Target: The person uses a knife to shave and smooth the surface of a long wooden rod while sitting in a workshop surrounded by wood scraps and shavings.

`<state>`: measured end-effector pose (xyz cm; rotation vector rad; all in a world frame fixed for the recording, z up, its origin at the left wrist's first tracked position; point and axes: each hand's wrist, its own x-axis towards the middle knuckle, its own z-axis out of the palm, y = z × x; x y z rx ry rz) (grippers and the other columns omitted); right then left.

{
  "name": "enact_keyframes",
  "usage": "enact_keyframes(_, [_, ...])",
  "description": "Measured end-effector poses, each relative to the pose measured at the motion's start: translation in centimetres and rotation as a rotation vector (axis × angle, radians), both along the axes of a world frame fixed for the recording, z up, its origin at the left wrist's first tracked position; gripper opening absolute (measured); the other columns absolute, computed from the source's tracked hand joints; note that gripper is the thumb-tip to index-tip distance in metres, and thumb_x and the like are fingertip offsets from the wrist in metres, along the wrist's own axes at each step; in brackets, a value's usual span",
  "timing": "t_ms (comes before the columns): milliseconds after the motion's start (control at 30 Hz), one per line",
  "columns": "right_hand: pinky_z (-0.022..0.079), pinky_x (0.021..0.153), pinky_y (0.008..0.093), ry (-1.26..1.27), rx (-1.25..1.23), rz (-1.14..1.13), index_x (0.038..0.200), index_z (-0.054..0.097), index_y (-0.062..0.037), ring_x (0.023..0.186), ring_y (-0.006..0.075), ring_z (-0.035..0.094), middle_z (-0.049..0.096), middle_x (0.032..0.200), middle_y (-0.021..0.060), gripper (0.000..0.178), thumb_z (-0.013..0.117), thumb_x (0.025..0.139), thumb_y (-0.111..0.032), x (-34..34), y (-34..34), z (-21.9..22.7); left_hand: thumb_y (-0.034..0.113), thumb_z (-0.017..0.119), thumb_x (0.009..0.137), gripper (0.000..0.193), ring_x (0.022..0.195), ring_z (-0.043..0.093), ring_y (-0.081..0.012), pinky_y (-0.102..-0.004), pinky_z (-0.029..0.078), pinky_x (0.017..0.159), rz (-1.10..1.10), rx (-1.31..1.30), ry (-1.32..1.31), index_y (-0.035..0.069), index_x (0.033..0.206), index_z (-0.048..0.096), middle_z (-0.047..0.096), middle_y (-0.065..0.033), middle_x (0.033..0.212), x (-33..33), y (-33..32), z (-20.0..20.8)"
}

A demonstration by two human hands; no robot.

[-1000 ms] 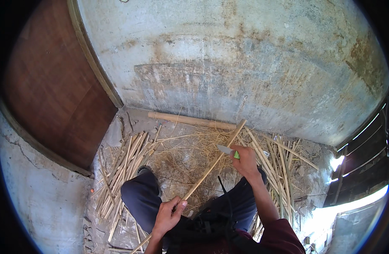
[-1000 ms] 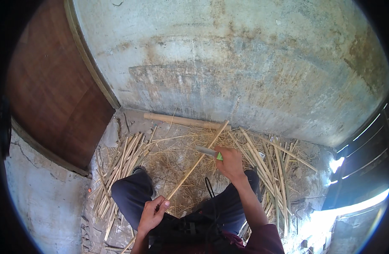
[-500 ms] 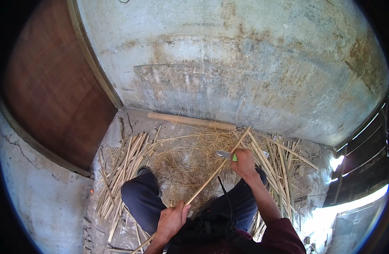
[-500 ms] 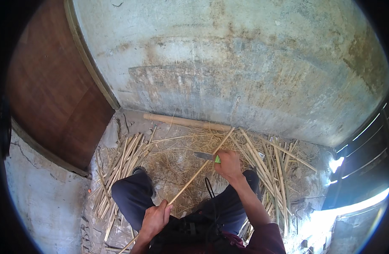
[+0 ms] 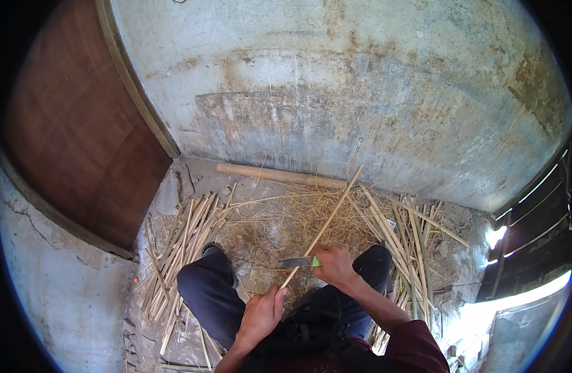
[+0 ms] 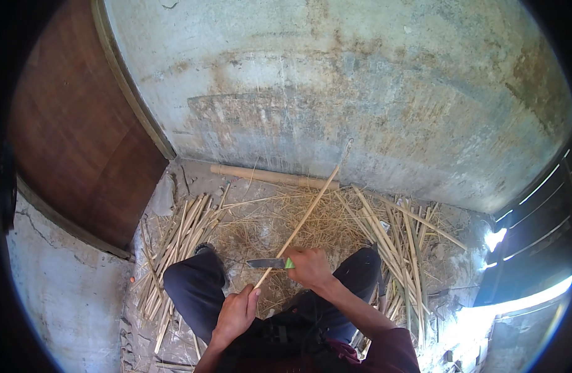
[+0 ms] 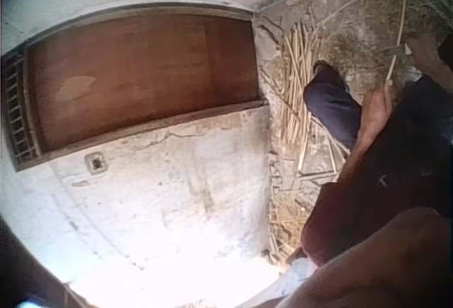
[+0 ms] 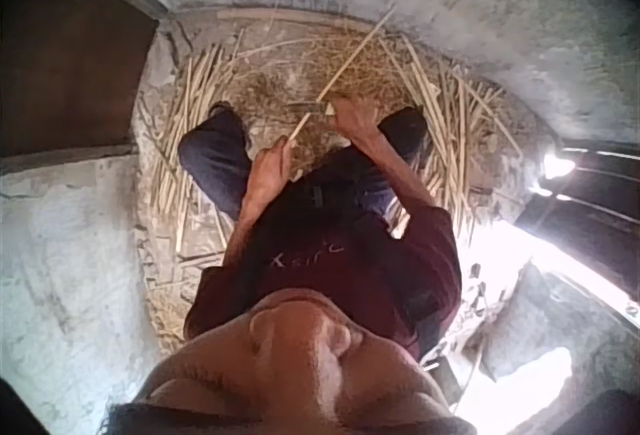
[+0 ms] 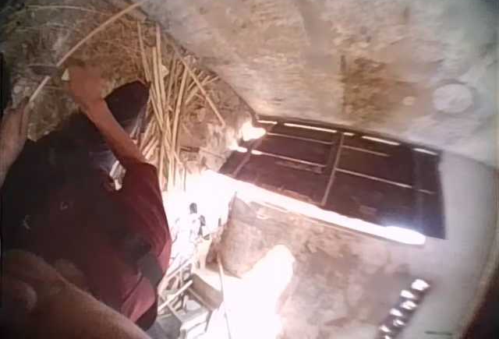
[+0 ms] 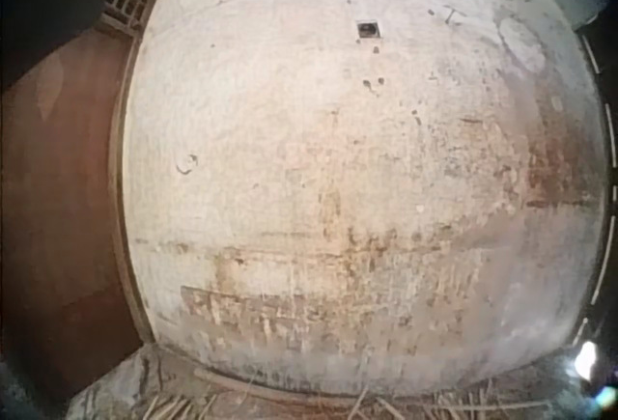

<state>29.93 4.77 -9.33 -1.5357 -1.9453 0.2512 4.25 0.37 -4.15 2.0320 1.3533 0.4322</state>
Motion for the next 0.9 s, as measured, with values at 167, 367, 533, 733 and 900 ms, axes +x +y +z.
enact_keyframes(167, [0.060, 0.065, 0.0484, -0.048, 0.063, -0.041, 0.098, 0.077, -0.0131, 0.072, 0.0341, 0.076, 0.077, 0.087, 0.0080, 0.024, 0.074, 0.074, -0.013, 0.2, 0.2, 0.1, 0.029, 0.055, 0.115, 0.031, 0.069, 0.068, -0.0530, -0.0629, 0.053, 0.067, -0.011, 0.022, -0.027, 0.001, 0.109, 0.064, 0.066, -0.0279, 0.069, 0.4, 0.2, 0.7])
enact_keyframes(367, [0.057, 0.062, 0.0494, -0.030, 0.112, -0.128, 0.093, 0.075, -0.0129, 0.068, 0.0346, 0.074, 0.073, 0.079, 0.0077, 0.020, 0.075, 0.073, -0.013, 0.4, 0.1, 0.2, 0.028, 0.056, 0.114, 0.029, 0.070, 0.068, -0.0525, -0.0626, 0.053, 0.068, -0.012, -0.004, -0.030, 0.001, 0.112, 0.065, 0.066, -0.0280, 0.069, 0.7, 0.1, 0.9])
enact_keyframes(533, [0.056, 0.063, 0.0502, 0.011, 0.113, -0.253, 0.092, 0.075, -0.0114, 0.067, 0.0383, 0.073, 0.071, 0.075, 0.0115, 0.018, 0.074, 0.074, -0.008, 2.9, 1.7, 1.1, 0.026, 0.055, 0.115, 0.029, 0.071, 0.067, -0.0531, -0.0613, 0.051, 0.066, -0.005, -0.027, -0.073, 0.000, 0.108, 0.064, 0.064, -0.0285, 0.070, 0.1, -0.6, 1.2])
enact_keyframes(733, [0.057, 0.067, 0.0519, 0.048, 0.252, -0.452, 0.096, 0.077, -0.0077, 0.068, 0.0399, 0.073, 0.070, 0.069, 0.0184, 0.018, 0.068, 0.082, -0.001, 7.5, 4.3, 0.7, 0.025, 0.055, 0.115, 0.029, 0.072, 0.065, -0.0537, -0.0604, 0.048, 0.065, -0.018, -0.040, -0.034, 0.000, 0.103, 0.062, 0.062, -0.0281, 0.071, -0.9, -1.4, 0.7])
enact_keyframes(900, [0.058, 0.066, 0.0513, -0.010, -0.009, -0.101, 0.096, 0.076, -0.0110, 0.070, 0.0395, 0.073, 0.071, 0.074, 0.0159, 0.020, 0.071, 0.077, -0.005, 2.8, 1.4, 0.5, 0.024, 0.055, 0.114, 0.028, 0.072, 0.065, -0.0538, -0.0607, 0.048, 0.067, 0.004, -0.016, -0.078, -0.001, 0.102, 0.062, 0.062, -0.0283, 0.070, -0.4, -0.4, 1.1])
